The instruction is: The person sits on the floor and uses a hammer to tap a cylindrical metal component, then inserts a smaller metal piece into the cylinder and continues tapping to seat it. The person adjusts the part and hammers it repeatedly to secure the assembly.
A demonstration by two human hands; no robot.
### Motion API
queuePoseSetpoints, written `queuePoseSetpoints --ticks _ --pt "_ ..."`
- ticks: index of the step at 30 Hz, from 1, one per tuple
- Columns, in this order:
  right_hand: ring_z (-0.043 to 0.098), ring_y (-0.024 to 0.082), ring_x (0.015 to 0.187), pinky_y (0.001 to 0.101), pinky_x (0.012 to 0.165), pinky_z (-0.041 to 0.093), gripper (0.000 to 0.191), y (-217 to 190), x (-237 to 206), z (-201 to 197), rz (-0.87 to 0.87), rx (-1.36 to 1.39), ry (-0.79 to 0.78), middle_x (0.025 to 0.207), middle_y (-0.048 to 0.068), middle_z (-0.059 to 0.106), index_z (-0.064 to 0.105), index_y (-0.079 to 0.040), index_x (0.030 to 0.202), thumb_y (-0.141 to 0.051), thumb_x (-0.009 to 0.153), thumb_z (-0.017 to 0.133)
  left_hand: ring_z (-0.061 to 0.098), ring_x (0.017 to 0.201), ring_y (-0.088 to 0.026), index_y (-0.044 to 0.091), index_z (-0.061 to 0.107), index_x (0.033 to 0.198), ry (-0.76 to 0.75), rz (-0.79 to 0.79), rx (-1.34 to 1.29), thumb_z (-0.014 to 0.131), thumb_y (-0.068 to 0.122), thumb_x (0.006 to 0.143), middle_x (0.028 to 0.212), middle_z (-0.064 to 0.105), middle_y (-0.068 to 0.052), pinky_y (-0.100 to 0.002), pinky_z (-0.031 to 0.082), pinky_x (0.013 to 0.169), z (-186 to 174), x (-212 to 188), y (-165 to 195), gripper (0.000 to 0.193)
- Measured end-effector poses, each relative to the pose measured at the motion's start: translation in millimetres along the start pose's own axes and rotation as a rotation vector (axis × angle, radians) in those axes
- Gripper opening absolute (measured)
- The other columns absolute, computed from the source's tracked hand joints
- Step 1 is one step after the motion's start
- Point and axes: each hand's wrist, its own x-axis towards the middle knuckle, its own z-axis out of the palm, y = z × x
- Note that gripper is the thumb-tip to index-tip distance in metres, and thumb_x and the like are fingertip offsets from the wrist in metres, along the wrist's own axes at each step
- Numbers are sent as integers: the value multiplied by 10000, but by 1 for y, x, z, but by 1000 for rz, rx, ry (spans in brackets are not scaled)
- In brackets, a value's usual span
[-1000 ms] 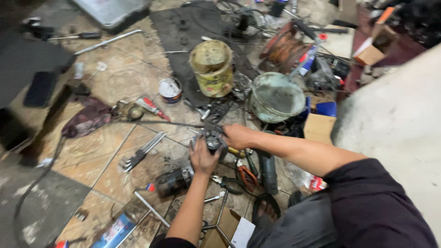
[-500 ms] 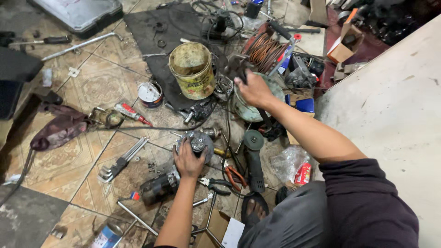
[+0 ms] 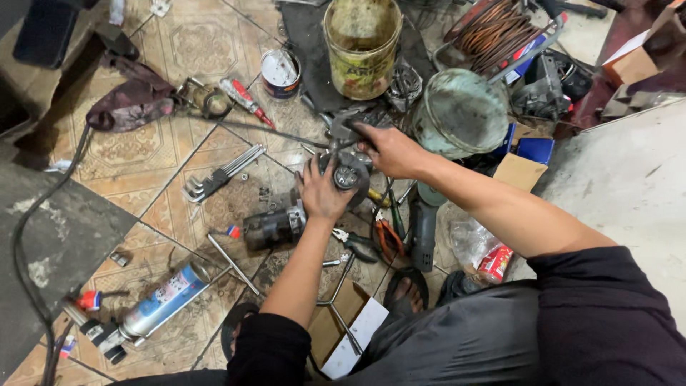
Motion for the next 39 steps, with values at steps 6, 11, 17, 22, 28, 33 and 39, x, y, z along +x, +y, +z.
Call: queuePoseSetpoints --ticks 6,11,17,22,28,33,39 --pt "692 485 867 542 753 537 528 -2 6 12 -8 -104 -121 958 298 704 537 -7 1400 -122 898 652 359 1460 -388 259 551 1461 -22 -7 25 871 613 614 1556 414 -173 -617 222 1214 4 0 -5 972" --pt "730 410 821 492 728 570 379 -2 10 15 270 -46 10 903 257 713 536 -28 1410 -113 1042 554 330 1448 -397 248 508 1485 -103 -29 54 831 692 634 1559 379 -182 -624 206 1194 1 1 -4 1012" --pt "719 399 755 472 687 574 650 3 5 20 129 -131 -149 851 237 709 466 -40 1485 6 845 568 328 1473 -381 236 531 1467 -142 -32 120 821 691 645 1569 375 -152 -613 211 1213 1 3 -2 983" --pt "682 427 746 494 690 545 616 10 -3 24 113 -131 -15 837 255 681 481 -15 1493 11 885 573 352 1420 -398 212 572 1428 -65 -22 27 856 637 612 1521 400 -181 -632 227 1158 3 1 -4 962" --pt "712 417 817 490 721 558 533 22 -7 29 94 -85 -24 885 233 704 556 -6 1380 -36 851 611 384 1434 -389 192 591 1424 -26 -1 32 860 621 616 1529 428 -168 -616 262 1202 3 -1 -3 953" --pt "698 460 842 525 738 553 424 25 -6 31 -60 -169 -187 918 270 706 606 22 1283 -70 871 649 374 1410 -407 209 605 1398 -3 18 0 876 602 613 1522 421 -172 -649 246 1165 3 -1 -4 919" --pt "693 457 858 518 743 564 463 20 -8 37 -53 -42 74 964 274 708 531 33 1393 -41 936 532 357 1426 -405 171 580 1402 -84 -5 31 868 634 640 1528 403 -185 -642 242 1169 -1 0 -3 937"
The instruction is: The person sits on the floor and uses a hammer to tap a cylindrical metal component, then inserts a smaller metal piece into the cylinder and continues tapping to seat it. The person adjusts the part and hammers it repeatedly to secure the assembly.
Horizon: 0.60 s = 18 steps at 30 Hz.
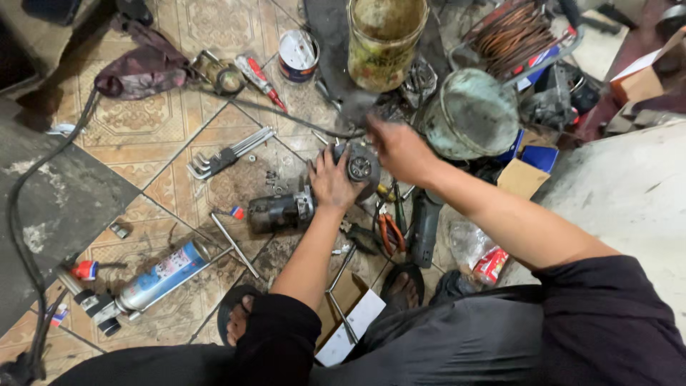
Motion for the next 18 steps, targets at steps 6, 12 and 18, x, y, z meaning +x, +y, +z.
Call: queuePoseSetpoints --ticks 6,12,18 --pt "669 489 791 560 671 537 481 -8 0 4 120 -153 -206 886 293 688 539 -46 1430 -124 960 604 364 1434 -393 220 556 1446 7 -10 2 868 587 635 1539 388 -151 -632 261 1173 2 -2 -1 943" --pt "683 467 817 568 725 530 650 -13 0 0 200 -290 -531 861 274 704 430 -152 1549 -107 919 586 364 1440 -382 202 524 1469 17 -18 -8 868 606 606 1561 377 -140 -631 282 1160 13 -1 0 1013" --pt "682 456 902 544 759 535 530 -8 -4 2 62 -267 -127 968 241 698 453 -73 1499 -86 986 590 369 1435 -389 282 544 1462 4 -22 -19 845 620 639 1567 384 -144 -634 267 1165 15 -5 1 939"
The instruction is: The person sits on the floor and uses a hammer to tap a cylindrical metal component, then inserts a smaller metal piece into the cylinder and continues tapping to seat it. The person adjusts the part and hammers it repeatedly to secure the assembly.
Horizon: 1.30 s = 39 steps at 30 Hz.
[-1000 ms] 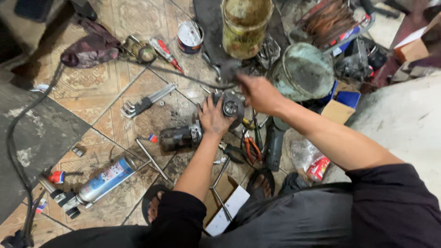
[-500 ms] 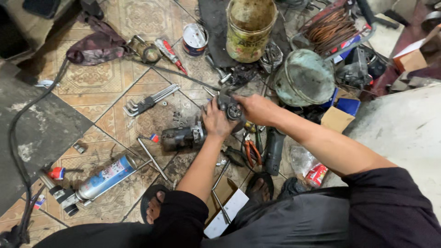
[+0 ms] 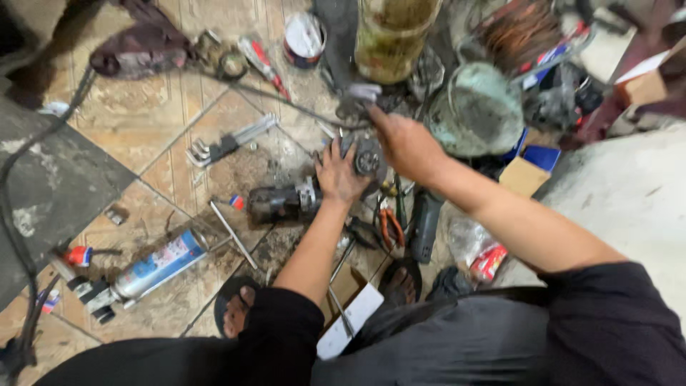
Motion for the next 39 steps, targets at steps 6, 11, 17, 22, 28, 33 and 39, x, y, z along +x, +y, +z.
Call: queuePoseSetpoints --ticks 6,11,17,22,28,33,39 --pt "676 466 808 544 681 534 603 9 -10 -3 -11 -25 -240 882 260 685 454 -60 1492 -84 904 586 365 1441 -374 265 550 1443 -38 -1 60 854 631 609 1562 382 -166 -616 232 1189 -4 4 -2 960" --pt "683 462 868 539 732 540 481 5 -10 -7 -10 92 -137 948 267 699 488 -48 1459 -101 987 567 334 1461 -368 265 518 1475 -79 -18 45 814 673 647 1588 356 -154 -606 223 1201 -5 3 0 969" --pt "695 460 902 517 758 563 479 4 -12 -6 44 158 10 1036 271 700 483 -9 1465 -49 989 529 290 1462 -384 240 484 1503 -120 -10 63 807 680 667 1582 308 -177 -623 212 1179 -8 6 1 998" --pt "678 482 922 535 800 546 541 11 -19 4 -52 88 -73 1045 300 684 504 11 1437 -42 903 575 312 1504 -344 228 590 1382 -130 -73 46 859 611 647 1619 340 -117 -608 225 1209 -6 4 1 871" --pt "678 464 1000 517 841 558 442 15 -24 9 20 170 28 1121 273 697 538 -23 1420 -70 981 565 342 1444 -404 221 580 1440 15 23 -25 891 577 614 1563 379 -168 -626 237 1183 -7 0 0 952" --pt "657 495 996 536 792 548 512 7 -16 6 -23 77 -116 1178 308 664 514 -9 1434 -63 931 595 336 1456 -389 260 562 1441 -2 6 17 888 571 610 1585 355 -160 -618 243 1189 -9 4 0 945" --pt "660 482 1070 507 882 566 457 1 -8 -14 -191 177 117 1218 310 656 470 39 1414 -129 1015 615 348 1458 -364 304 542 1472 -28 -11 61 875 557 621 1609 333 -131 -611 274 1179 -11 3 4 948"
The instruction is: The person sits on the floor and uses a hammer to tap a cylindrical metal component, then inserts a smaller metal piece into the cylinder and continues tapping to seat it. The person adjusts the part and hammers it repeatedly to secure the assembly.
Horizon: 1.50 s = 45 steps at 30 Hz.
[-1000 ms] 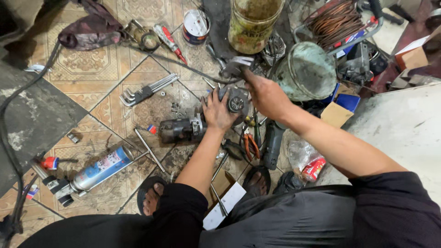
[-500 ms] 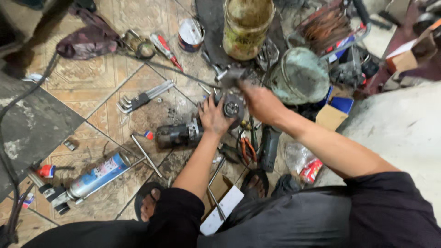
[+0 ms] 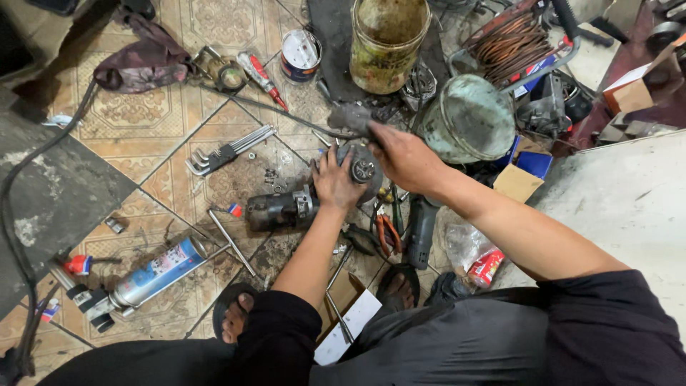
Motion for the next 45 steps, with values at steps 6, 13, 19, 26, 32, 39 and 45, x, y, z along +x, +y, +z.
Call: queuePoseSetpoints --ticks 6,13,19,26,32,39,45 --pt "686 460 916 536 805 548 461 -8 -7 -3 245 -81 -328 1017 275 705 537 -13 1398 -165 970 610 324 1447 -391 265 493 1476 -92 2 47 835 670 648 1596 302 -160 -615 256 1167 -5 3 0 983" --pt "694 466 906 513 777 568 440 -14 -8 4 167 -100 -218 1055 285 702 516 -20 1422 -162 1009 576 355 1433 -400 206 481 1478 21 10 -40 772 770 696 1558 369 -159 -606 250 1183 1 0 -1 1007" --pt "680 474 887 544 719 547 421 -15 -9 1 152 -5 -92 1012 262 704 508 -1 1403 -141 1014 589 352 1483 -339 316 523 1528 -92 -22 61 697 688 659 1636 347 -120 -562 258 1224 1 3 2 961" --pt "683 481 842 553 707 540 405 -18 -18 1 203 -92 -239 976 277 698 521 -36 1386 -151 1004 584 292 1477 -386 212 518 1472 -134 -17 43 729 720 757 1606 317 -172 -579 231 1211 2 4 0 902" --pt "689 468 815 539 720 548 484 -10 -19 1 349 -69 -340 941 287 707 466 -30 1452 -134 990 569 284 1485 -367 242 534 1453 -135 -36 39 788 672 693 1608 309 -159 -599 213 1205 4 2 2 909" --pt "674 489 803 533 690 543 500 2 -27 7 57 44 37 946 304 681 430 53 1436 -49 964 560 278 1486 -357 277 477 1518 -134 -42 47 771 683 690 1603 304 -147 -598 211 1201 4 5 2 968" --pt "674 486 753 563 654 528 486 4 -32 11 209 71 -159 833 301 674 476 10 1433 -67 962 568 280 1478 -381 253 494 1501 -122 -35 31 736 751 732 1598 305 -160 -597 220 1198 5 3 2 947"
